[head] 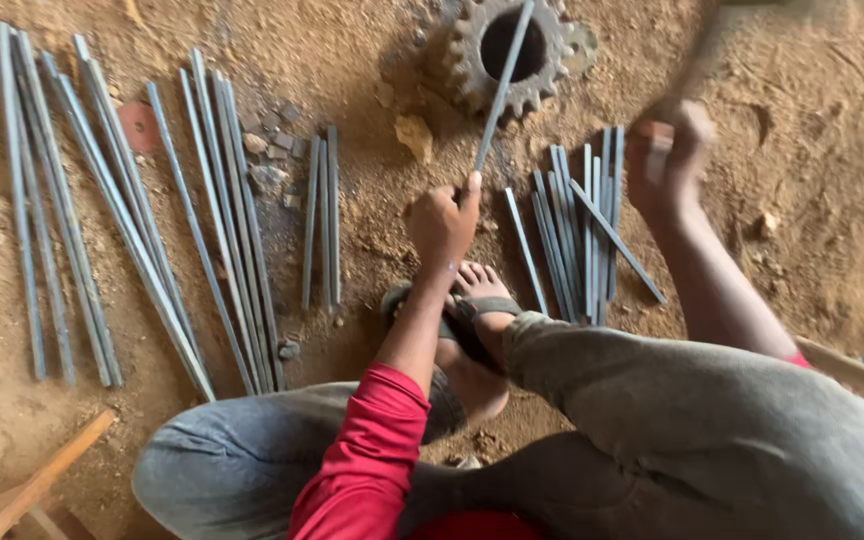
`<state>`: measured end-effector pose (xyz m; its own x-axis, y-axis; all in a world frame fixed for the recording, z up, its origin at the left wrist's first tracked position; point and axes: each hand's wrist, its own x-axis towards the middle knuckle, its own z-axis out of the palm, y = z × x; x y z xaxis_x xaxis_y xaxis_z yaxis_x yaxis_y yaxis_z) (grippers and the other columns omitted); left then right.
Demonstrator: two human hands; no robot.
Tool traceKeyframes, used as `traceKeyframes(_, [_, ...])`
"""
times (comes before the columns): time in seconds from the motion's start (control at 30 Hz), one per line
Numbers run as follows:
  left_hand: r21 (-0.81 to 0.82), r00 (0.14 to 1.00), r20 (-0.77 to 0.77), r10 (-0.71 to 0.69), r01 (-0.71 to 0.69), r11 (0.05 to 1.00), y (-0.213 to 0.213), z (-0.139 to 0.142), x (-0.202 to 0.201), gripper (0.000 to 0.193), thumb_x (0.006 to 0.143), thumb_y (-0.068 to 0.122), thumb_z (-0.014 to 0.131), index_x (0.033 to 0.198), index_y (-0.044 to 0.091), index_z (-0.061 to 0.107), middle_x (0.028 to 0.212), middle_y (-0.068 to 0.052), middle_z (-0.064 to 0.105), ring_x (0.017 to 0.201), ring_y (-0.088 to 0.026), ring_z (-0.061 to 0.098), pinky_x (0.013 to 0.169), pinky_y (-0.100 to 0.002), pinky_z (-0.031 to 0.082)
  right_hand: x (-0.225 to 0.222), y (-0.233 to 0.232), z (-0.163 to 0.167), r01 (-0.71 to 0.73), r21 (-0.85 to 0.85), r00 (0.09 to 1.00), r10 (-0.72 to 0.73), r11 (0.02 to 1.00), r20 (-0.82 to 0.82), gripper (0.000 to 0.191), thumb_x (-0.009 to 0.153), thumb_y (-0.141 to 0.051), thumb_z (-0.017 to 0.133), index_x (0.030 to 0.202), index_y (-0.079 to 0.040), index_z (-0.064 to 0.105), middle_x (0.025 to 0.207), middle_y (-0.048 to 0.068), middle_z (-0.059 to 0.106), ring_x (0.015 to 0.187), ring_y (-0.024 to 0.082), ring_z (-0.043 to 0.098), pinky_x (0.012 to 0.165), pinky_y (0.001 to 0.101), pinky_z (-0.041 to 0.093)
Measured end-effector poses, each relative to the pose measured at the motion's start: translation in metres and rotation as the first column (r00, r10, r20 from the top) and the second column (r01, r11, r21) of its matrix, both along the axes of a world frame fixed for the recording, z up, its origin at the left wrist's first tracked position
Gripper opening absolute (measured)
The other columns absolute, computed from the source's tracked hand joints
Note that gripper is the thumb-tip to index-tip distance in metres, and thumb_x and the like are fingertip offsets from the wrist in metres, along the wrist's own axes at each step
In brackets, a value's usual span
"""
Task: The person sits on the ground and repeatedly hammers metal rods against a gear-shaped anvil. They pick up rods from a pile, position them on the anvil, strike them with a hammer, and then place the rods back down.
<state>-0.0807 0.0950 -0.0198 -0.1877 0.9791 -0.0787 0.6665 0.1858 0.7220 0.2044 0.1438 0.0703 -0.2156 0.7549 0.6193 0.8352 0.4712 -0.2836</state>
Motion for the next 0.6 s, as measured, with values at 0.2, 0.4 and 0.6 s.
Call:
traceKeyframes(0.2, [-0.313,1.0,-0.002,-0.001,0.0,0.95,0.012,0.03,-0.008,0.053,0.101,0.052,0.063,0.062,0.015,0.06,0.049,0.004,0.051,0.037,-0.009,0.035,0.039,-0.03,0.024,-0.014,0.004,-0.007,0.031,-0.962,0.721,-0.673,0.271,-0.167,0.035,0.108,-0.042,0.056,0.111,-0.01,0.069,0.075,0.005,0.064,0.049,0.011,0.048,0.037,0.0319,0.037])
traceKeyframes(0.4, [-0.458,0.864,0.502,0.029,0.238,0.856,0.038,0.058,-0.012,0.032,0.098,0.042,0.067,0.091,0.01,0.069,0.062,-0.001,0.055,0.046,-0.01,0.048,0.047,-0.028,0.045,-0.05,-0.08,-0.024,0.138,-0.774,0.889,-0.421,0.618,-0.178,0.042,0.112,-0.035,0.056,0.109,0.005,0.067,0.072,0.018,0.063,0.059,0.024,0.058,0.053,0.0419,0.046])
traceKeyframes(0.6, [-0.43,0.76,0.65,0.02,0.345,0.835,0.064,0.054,-0.002,0.024,0.096,0.032,0.069,0.098,0.008,0.075,0.078,-0.005,0.08,0.059,-0.01,0.069,0.054,-0.026,0.054,-0.038,-0.078,-0.009,0.163,-0.919,0.835,-0.546,0.358,-0.064,0.043,0.109,-0.038,0.054,0.104,0.002,0.067,0.069,0.008,0.063,0.053,0.017,0.054,0.043,0.0359,0.043])
